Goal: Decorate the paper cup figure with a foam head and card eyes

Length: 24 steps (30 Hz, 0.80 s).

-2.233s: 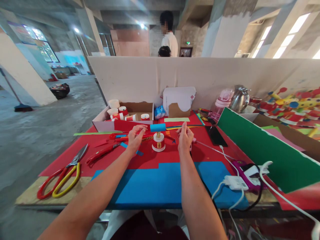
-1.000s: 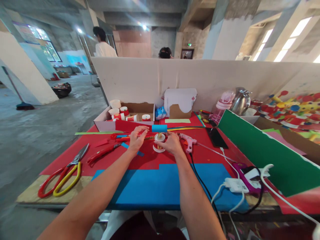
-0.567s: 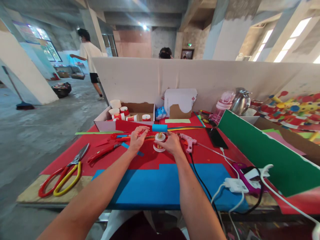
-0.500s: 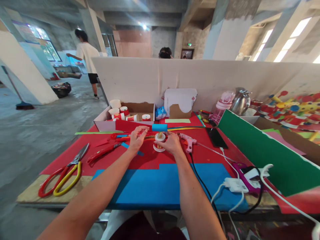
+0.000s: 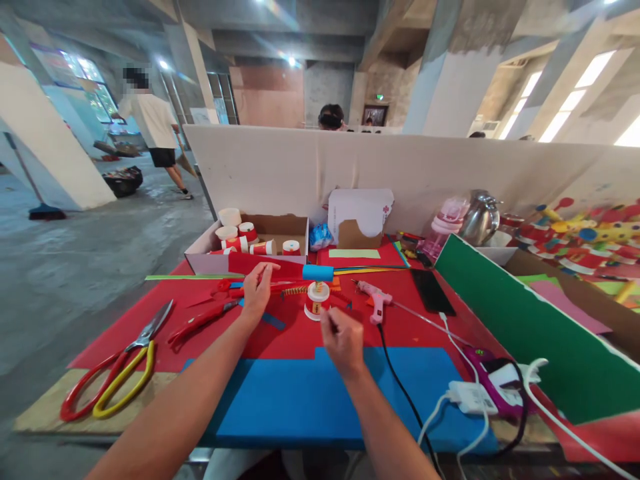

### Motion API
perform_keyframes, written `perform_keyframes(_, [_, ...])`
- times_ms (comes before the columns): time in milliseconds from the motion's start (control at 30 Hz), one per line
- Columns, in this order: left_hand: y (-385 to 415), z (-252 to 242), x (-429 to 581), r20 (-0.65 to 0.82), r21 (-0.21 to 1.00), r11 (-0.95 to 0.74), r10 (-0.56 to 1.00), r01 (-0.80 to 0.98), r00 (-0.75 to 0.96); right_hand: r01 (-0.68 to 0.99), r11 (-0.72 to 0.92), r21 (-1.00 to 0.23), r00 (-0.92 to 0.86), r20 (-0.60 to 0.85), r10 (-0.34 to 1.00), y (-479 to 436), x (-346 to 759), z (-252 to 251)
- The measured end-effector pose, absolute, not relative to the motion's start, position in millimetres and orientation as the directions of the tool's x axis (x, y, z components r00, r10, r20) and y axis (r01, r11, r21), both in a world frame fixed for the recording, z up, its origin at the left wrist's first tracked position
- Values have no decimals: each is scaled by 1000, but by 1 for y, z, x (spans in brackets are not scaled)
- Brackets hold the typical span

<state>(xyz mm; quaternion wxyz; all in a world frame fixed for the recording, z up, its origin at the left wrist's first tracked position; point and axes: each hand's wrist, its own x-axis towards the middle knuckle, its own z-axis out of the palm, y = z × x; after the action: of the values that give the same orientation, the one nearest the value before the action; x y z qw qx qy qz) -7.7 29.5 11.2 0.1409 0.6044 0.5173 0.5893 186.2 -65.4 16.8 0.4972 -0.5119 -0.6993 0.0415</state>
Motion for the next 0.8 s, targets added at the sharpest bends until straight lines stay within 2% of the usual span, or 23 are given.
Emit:
perform_keyframes(133, [28,14,-8,621,723,-459,759,516,-195,583,641,-499,-294,606,739,-73,164,7])
perform_keyframes(233, [27,18,-8,667,675,-495,727,547,-165,543,696,-469,-393,591,704,-73,160,7])
perform_keyframes(400, [25,19,-5,679,648,-495,720,580,-144,564,689,-454,-322,647,691,-65,168,7])
perform_keyframes(633, [7,28,-3,601,742,-432,768,513,-223,599,695,-399,-289,701,652,-53,173,9])
perform_keyframes(800, [-3,62,-26,621,750,-429,719,502,-312,650,612,-451,-201,675,710,-49,176,9])
